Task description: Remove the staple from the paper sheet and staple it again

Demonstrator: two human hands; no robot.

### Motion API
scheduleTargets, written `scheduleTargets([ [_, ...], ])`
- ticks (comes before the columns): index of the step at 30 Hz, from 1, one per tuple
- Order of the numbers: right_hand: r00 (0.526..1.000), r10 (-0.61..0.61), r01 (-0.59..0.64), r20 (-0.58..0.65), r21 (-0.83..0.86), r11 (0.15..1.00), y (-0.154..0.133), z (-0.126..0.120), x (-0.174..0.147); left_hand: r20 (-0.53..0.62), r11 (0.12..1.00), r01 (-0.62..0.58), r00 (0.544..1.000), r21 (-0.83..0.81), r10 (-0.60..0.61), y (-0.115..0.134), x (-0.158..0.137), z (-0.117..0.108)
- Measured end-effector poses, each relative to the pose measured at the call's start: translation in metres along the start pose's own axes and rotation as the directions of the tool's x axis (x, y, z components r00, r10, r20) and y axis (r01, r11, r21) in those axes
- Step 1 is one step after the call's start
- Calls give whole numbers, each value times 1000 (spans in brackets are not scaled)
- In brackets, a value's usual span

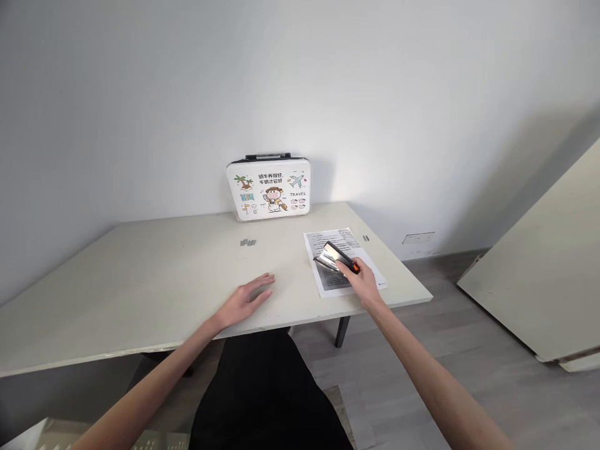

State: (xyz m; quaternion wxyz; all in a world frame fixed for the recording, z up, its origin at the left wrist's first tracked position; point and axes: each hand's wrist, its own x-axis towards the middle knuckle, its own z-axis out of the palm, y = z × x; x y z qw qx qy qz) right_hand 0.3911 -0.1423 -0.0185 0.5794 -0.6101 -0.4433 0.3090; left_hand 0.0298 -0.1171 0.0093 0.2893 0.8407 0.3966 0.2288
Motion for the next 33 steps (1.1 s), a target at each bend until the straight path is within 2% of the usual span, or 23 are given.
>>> scheduleTargets([
  [4, 1000, -28, 27, -5, -45, 999, -1, -4, 6, -52, 1000, 21, 998, -4, -21, -4, -21, -19],
  [8, 989, -118, 127, 87, -112, 986, -15, 6, 0, -144, 994, 61, 987, -85, -73, -2, -27, -24],
  [11, 967, -155, 188, 202, -159, 969, -28, 30, -8, -195, 984, 91, 973, -151, -120, -3, -27, -23],
  [16, 923, -183, 256, 338, -188, 948, -40, 90, -17, -262, 948, 105, 946, -299, -188, -10, -30, -22],
  [18, 905, -171, 253, 389, -170, 952, -42, 113, -19, -317, 923, 95, 922, -373, -223, -13, -32, -22],
  [24, 846, -228, 318, 482, -112, 942, -39, 164, -27, -506, 869, 83, 784, -488, -359, -23, -34, -20],
  [29, 828, -257, 322, 498, -48, 946, -36, 168, -35, -564, 850, 56, 724, -524, -396, -29, -36, -18],
  [33, 858, -238, 287, 456, -40, 957, -30, 164, -36, -577, 837, 35, 709, -546, -406, -32, -35, -15],
])
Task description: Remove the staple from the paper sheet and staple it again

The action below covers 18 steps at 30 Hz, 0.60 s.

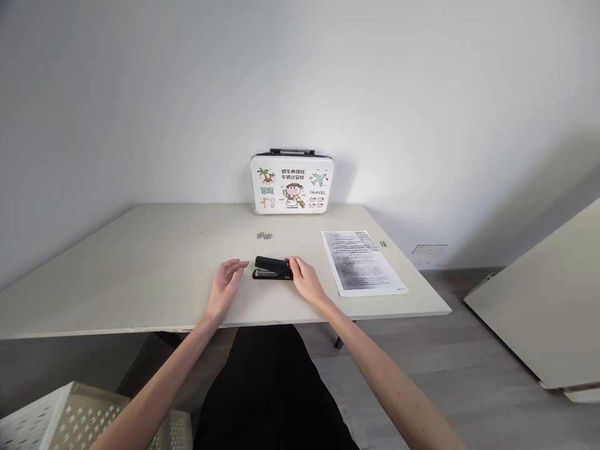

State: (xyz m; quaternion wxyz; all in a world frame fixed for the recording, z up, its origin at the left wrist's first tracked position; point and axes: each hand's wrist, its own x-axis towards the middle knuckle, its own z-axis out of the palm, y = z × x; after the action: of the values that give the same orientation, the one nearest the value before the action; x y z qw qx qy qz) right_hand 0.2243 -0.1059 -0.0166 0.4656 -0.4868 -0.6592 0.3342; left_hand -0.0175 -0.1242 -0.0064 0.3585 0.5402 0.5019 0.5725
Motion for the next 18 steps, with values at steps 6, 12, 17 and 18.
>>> scheduleTargets([
  [6, 1000, 4, -4, -3, -34, 999, 11, 6, 2, -51, 1000, -14, 999, -22, 13, -4, 1, 0],
  [12, 1000, 12, -12, -19, -46, 999, 13, 6, 1, -136, 999, -40, 990, -17, 38, -2, 1, 0],
  [17, 1000, 10, -10, -21, -25, 1000, 9, 4, 1, -134, 999, -38, 990, -8, 37, -3, 1, 1],
  [18, 1000, 10, -10, -21, -18, 1000, 9, 4, 1, -138, 999, -37, 990, -6, 36, -4, 2, 1],
])
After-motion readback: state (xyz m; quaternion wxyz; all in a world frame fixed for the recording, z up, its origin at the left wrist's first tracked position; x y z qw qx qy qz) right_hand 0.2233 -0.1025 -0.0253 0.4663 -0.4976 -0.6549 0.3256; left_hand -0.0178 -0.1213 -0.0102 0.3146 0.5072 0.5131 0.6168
